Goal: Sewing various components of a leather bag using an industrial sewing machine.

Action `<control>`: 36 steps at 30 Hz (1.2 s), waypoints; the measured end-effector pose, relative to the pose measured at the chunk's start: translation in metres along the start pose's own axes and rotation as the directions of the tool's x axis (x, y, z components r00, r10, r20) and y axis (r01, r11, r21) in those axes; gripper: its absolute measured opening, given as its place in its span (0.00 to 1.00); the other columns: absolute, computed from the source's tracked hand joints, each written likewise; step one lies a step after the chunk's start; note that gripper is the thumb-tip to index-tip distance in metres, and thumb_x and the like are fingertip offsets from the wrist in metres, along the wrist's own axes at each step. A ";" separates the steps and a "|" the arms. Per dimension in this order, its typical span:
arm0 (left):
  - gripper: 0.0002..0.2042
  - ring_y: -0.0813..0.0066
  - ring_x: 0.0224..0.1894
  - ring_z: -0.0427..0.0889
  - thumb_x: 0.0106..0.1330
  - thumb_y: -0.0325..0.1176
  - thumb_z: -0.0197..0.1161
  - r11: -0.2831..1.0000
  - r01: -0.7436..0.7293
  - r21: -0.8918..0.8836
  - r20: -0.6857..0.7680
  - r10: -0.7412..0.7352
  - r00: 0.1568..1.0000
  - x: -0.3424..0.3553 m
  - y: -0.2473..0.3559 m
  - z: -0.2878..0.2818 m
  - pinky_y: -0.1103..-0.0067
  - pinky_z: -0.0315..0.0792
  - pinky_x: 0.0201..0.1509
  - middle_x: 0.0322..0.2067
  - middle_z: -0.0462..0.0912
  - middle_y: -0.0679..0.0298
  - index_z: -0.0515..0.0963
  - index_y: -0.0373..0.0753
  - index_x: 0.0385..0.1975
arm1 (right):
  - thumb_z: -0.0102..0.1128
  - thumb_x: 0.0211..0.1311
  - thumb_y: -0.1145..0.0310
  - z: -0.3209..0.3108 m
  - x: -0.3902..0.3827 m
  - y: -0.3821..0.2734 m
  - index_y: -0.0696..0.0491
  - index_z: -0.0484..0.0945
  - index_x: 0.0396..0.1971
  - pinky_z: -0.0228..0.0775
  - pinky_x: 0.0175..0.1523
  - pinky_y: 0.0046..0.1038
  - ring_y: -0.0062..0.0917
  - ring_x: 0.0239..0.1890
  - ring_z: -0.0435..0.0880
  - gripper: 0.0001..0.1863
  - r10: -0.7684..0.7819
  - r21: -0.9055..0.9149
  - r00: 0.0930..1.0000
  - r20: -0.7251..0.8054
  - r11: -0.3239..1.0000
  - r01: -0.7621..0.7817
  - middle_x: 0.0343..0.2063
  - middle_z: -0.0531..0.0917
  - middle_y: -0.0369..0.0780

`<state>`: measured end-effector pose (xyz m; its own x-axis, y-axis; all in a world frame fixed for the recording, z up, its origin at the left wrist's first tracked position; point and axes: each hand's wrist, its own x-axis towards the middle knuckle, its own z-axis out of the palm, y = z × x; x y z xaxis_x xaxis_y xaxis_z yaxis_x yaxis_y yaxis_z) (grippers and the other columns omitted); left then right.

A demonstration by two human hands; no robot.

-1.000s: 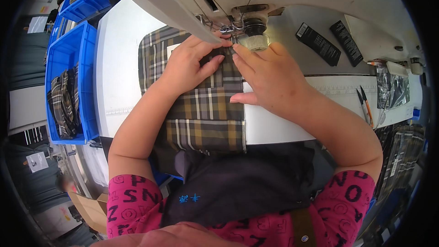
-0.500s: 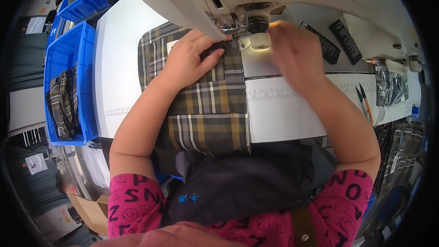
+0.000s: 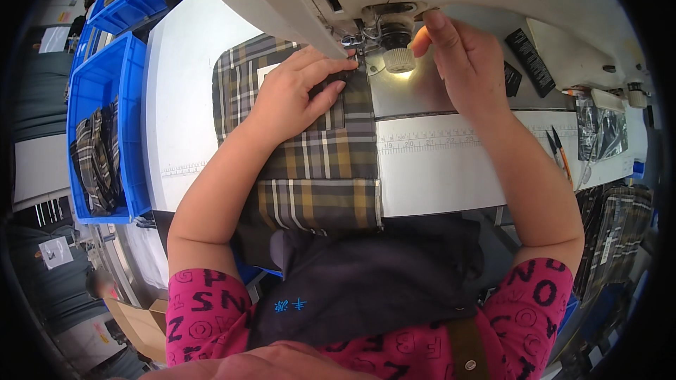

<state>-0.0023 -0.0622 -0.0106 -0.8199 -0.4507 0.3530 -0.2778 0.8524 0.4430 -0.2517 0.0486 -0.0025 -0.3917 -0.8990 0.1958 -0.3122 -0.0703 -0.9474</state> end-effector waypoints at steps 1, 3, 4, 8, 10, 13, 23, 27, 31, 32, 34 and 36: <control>0.15 0.59 0.56 0.84 0.67 0.30 0.68 1.000 -0.003 0.003 0.009 0.003 1.000 0.000 0.000 0.000 0.69 0.81 0.56 0.54 0.87 0.65 0.86 0.46 0.53 | 0.50 0.82 0.45 -0.001 0.000 0.002 0.55 0.83 0.27 0.53 0.27 0.20 0.09 0.20 0.60 0.30 -0.023 0.016 0.999 0.032 1.000 0.023 0.14 0.63 0.25; 0.15 0.60 0.57 0.84 0.66 0.30 0.68 1.000 -0.013 0.003 -0.002 0.013 1.000 0.001 0.000 0.001 0.69 0.81 0.56 0.55 0.87 0.65 0.86 0.46 0.53 | 0.51 0.82 0.47 0.000 -0.004 0.009 0.55 0.83 0.28 0.55 0.28 0.20 0.10 0.20 0.62 0.29 -0.045 0.030 0.997 0.059 0.999 0.044 0.16 0.65 0.24; 0.15 0.60 0.57 0.84 0.66 0.30 0.68 1.000 -0.022 0.005 -0.012 0.022 1.000 0.001 0.000 0.002 0.69 0.81 0.56 0.55 0.87 0.66 0.86 0.45 0.53 | 0.55 0.80 0.52 0.003 -0.007 0.016 0.53 0.85 0.31 0.61 0.28 0.22 0.14 0.20 0.67 0.22 -0.121 0.023 0.986 0.117 0.993 0.119 0.18 0.70 0.27; 0.14 0.58 0.63 0.81 0.65 0.30 0.68 1.000 0.000 -0.011 0.030 0.001 1.000 0.000 0.000 -0.001 0.66 0.77 0.66 0.57 0.85 0.63 0.85 0.42 0.51 | 0.66 0.65 0.66 0.011 -0.007 0.003 0.45 0.89 0.44 0.75 0.34 0.34 0.32 0.25 0.81 0.09 -0.277 -0.462 0.873 0.401 0.762 0.454 0.27 0.82 0.38; 0.14 0.57 0.64 0.80 0.65 0.30 0.68 1.000 0.004 -0.008 0.034 -0.004 0.999 0.000 0.000 0.000 0.65 0.76 0.66 0.58 0.85 0.62 0.85 0.41 0.50 | 0.67 0.61 0.68 0.014 -0.008 0.016 0.42 0.89 0.46 0.76 0.34 0.36 0.36 0.27 0.82 0.13 -0.338 -0.488 0.833 0.439 0.688 0.537 0.27 0.83 0.40; 0.14 0.58 0.63 0.81 0.63 0.29 0.68 0.999 -0.030 0.011 0.007 0.030 1.000 -0.001 0.000 0.001 0.64 0.76 0.66 0.57 0.85 0.62 0.85 0.41 0.50 | 0.69 0.55 0.70 0.016 -0.009 0.019 0.39 0.89 0.47 0.77 0.35 0.39 0.38 0.30 0.84 0.18 -0.426 -0.490 0.764 0.485 0.591 0.641 0.27 0.83 0.40; 0.16 0.61 0.54 0.84 0.58 0.22 0.68 0.979 -0.195 0.062 -0.042 0.198 0.979 -0.003 -0.004 0.002 0.69 0.79 0.55 0.52 0.88 0.65 0.88 0.41 0.47 | 0.69 0.53 0.74 0.018 -0.010 0.002 0.49 0.87 0.48 0.78 0.35 0.36 0.34 0.32 0.85 0.19 -0.450 -0.502 0.686 0.571 0.471 0.726 0.32 0.84 0.36; 0.13 0.66 0.52 0.86 0.58 0.25 0.70 0.973 -0.223 0.053 -0.079 0.226 0.971 0.003 -0.009 0.004 0.71 0.79 0.55 0.48 0.89 0.66 0.88 0.40 0.43 | 0.69 0.53 0.75 0.017 -0.011 0.000 0.50 0.86 0.49 0.77 0.35 0.36 0.34 0.32 0.85 0.21 -0.434 -0.514 0.690 0.579 0.463 0.722 0.34 0.84 0.36; 0.11 0.65 0.52 0.86 0.59 0.25 0.69 0.979 -0.196 0.062 -0.083 0.201 0.976 0.007 -0.011 0.001 0.71 0.79 0.56 0.48 0.89 0.66 0.89 0.40 0.41 | 0.69 0.52 0.76 0.018 -0.011 0.004 0.51 0.86 0.50 0.77 0.36 0.35 0.34 0.32 0.84 0.22 -0.453 -0.521 0.693 0.561 0.457 0.720 0.35 0.83 0.36; 0.10 0.65 0.51 0.86 0.59 0.25 0.69 0.980 -0.187 0.063 -0.073 0.192 0.979 0.009 -0.013 0.000 0.71 0.79 0.56 0.47 0.89 0.66 0.89 0.40 0.41 | 0.69 0.52 0.76 0.018 -0.011 0.004 0.51 0.86 0.50 0.77 0.36 0.35 0.33 0.32 0.83 0.22 -0.457 -0.517 0.688 0.564 0.455 0.725 0.35 0.83 0.36; 0.10 0.65 0.50 0.86 0.59 0.25 0.69 0.981 -0.178 0.074 -0.080 0.184 0.980 0.011 -0.015 0.000 0.71 0.79 0.56 0.46 0.89 0.66 0.89 0.40 0.41 | 0.69 0.51 0.76 0.018 -0.012 0.003 0.51 0.86 0.50 0.77 0.36 0.35 0.33 0.32 0.83 0.22 -0.465 -0.512 0.685 0.561 0.456 0.728 0.35 0.83 0.36; 0.10 0.64 0.49 0.86 0.59 0.25 0.69 0.981 -0.172 0.084 -0.088 0.179 0.980 0.015 -0.019 0.000 0.71 0.79 0.56 0.45 0.89 0.66 0.89 0.41 0.41 | 0.69 0.51 0.76 0.018 -0.013 0.003 0.51 0.86 0.50 0.77 0.36 0.35 0.33 0.32 0.83 0.22 -0.472 -0.510 0.684 0.556 0.456 0.730 0.35 0.83 0.36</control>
<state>-0.0091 -0.0849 -0.0141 -0.8093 -0.3120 0.4976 -0.1737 0.9365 0.3048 -0.2320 0.0523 -0.0122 0.3610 -0.8221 0.4403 -0.8693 -0.4676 -0.1603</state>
